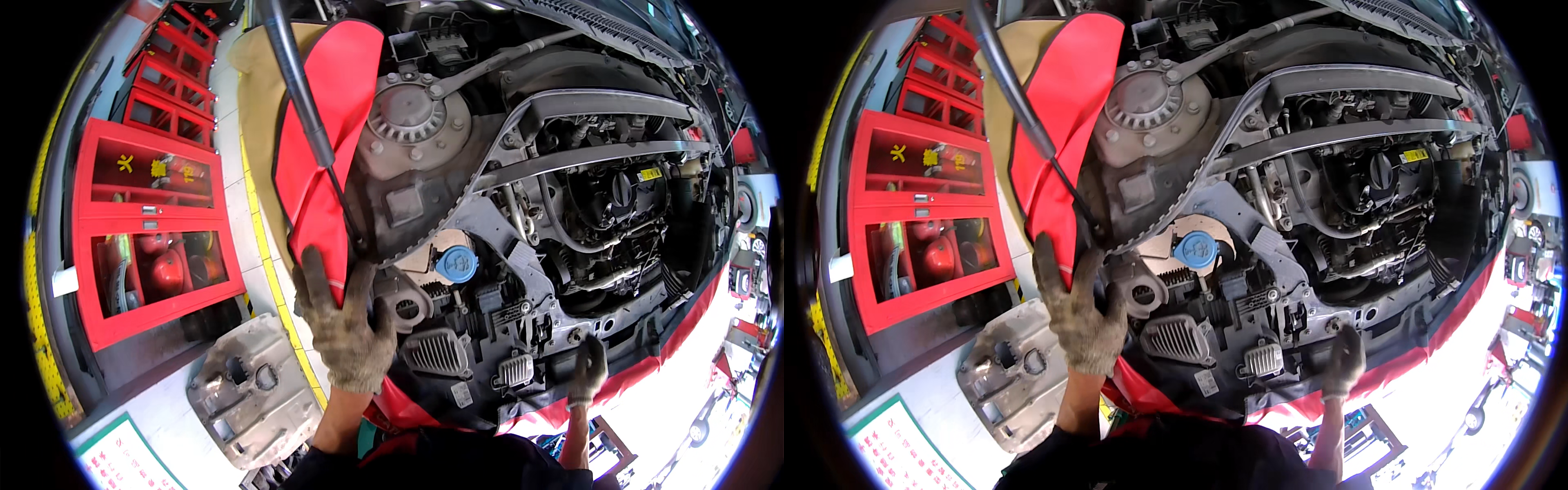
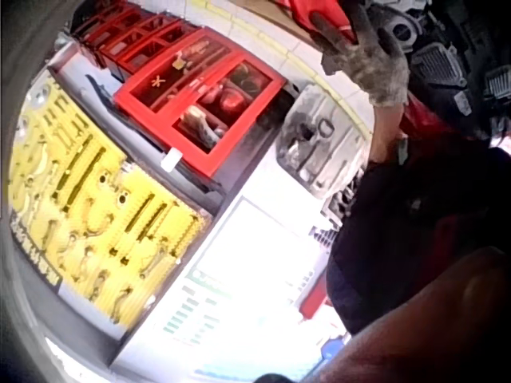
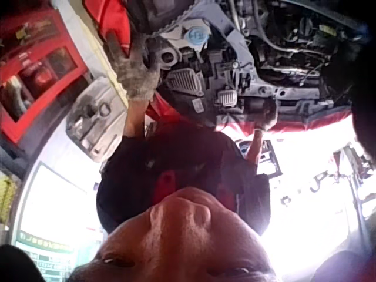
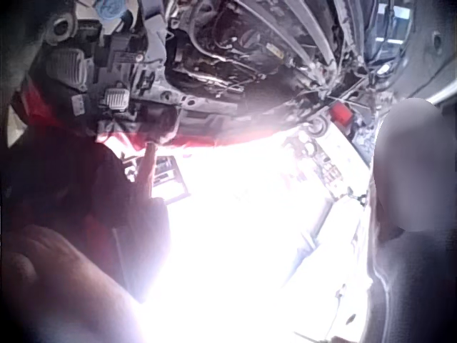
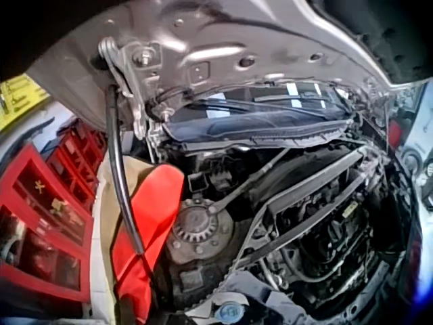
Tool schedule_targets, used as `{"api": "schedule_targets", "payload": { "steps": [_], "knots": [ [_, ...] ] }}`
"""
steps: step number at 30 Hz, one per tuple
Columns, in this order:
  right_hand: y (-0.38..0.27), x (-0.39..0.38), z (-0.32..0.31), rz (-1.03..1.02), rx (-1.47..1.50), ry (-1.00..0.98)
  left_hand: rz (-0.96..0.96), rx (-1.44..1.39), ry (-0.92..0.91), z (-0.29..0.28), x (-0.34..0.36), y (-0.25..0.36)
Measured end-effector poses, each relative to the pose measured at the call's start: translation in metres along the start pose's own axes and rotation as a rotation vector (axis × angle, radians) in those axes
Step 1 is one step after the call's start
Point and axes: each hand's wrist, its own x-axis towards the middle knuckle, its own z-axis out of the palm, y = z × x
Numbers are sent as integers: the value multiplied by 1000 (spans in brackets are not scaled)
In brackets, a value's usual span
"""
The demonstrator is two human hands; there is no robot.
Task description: The person opens the hood of a silver BMW and works on the engine. They remove the engine cover, use a wrench to loosen bolts, and remove a metal bracket from the engine bay. The person places removed parts on a nearby workbench and continues to work on the engine components.
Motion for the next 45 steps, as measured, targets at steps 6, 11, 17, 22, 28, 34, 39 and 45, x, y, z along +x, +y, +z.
{"api": "schedule_targets", "payload": {
  "steps": [6,11,17,22,28,34,39,45],
  "knots": [
    [-207,48,160,-71,454,-673,-21,-41,32,5,-4,-5],
    [-298,57,199,-50,109,-652,-39,-27,27,6,-5,-4],
    [-313,46,211,8,7,-493,-29,-54,22,5,-6,-5],
    [-305,41,222,-80,27,-352,-29,-54,20,2,-6,-3],
    [-297,47,223,-72,88,-368,-21,-73,-3,4,-9,-6],
    [-290,48,222,-32,154,-457,6,-84,17,1,-4,-1],
    [-275,37,194,-43,422,-493,24,-56,17,3,-3,-1],
    [-204,-20,63,-111,184,-543,-225,79,-179,16,-20,-9]
  ]
}}
